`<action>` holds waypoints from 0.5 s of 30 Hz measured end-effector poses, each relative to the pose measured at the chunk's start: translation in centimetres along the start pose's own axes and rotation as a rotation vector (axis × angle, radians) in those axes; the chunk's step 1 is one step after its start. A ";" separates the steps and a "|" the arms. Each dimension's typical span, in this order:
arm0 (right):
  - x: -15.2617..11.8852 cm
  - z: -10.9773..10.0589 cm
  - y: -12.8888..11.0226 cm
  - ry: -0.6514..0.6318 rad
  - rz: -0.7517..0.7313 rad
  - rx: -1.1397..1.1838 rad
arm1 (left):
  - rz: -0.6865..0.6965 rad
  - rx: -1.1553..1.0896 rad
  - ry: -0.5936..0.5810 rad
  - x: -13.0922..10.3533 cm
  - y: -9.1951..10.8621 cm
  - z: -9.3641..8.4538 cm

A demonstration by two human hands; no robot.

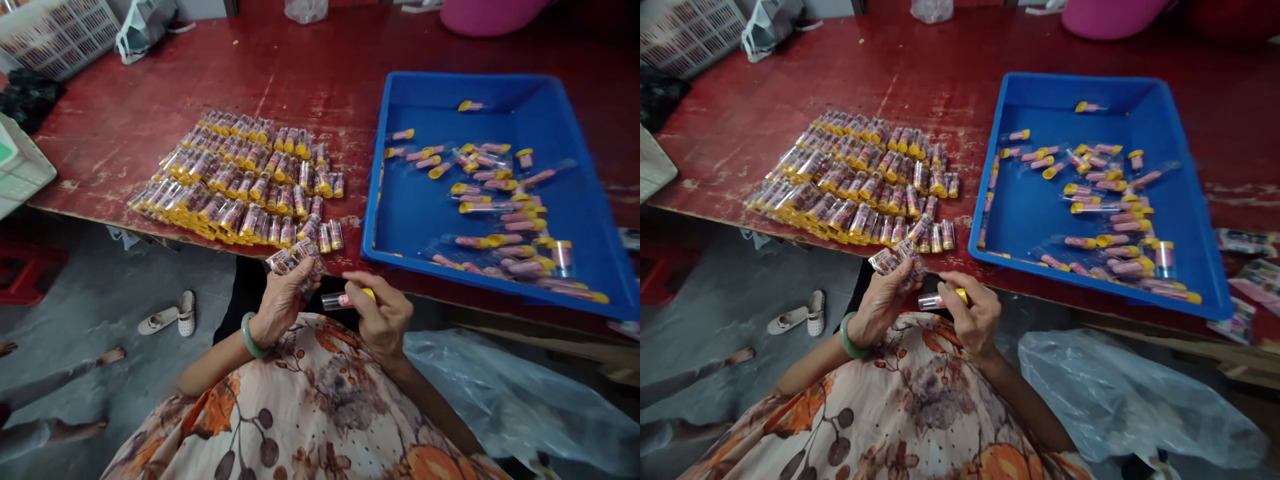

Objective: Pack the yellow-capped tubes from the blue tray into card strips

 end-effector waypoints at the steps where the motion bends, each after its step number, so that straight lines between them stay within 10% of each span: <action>1: 0.2 0.1 0.4 -0.011 0.156 0.063 | 0.009 0.011 -0.008 -0.2 -0.2 0.1; 6: 0.9 0.9 2.0 -0.032 0.573 0.362 | 0.020 0.062 -0.088 -0.8 -0.4 0.6; 15: 2.3 -1.4 1.9 -0.154 0.509 0.287 | -0.011 0.122 -0.094 -0.1 0.2 -0.2</action>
Point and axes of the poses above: each hand's wrist, its own x-axis towards the middle knuckle, its own z-axis out of the palm, y = z × x, the point moved 2 cm from there along x, towards the middle knuckle, and after that the axes turned 14 degrees about x, right-handed, at the moved point
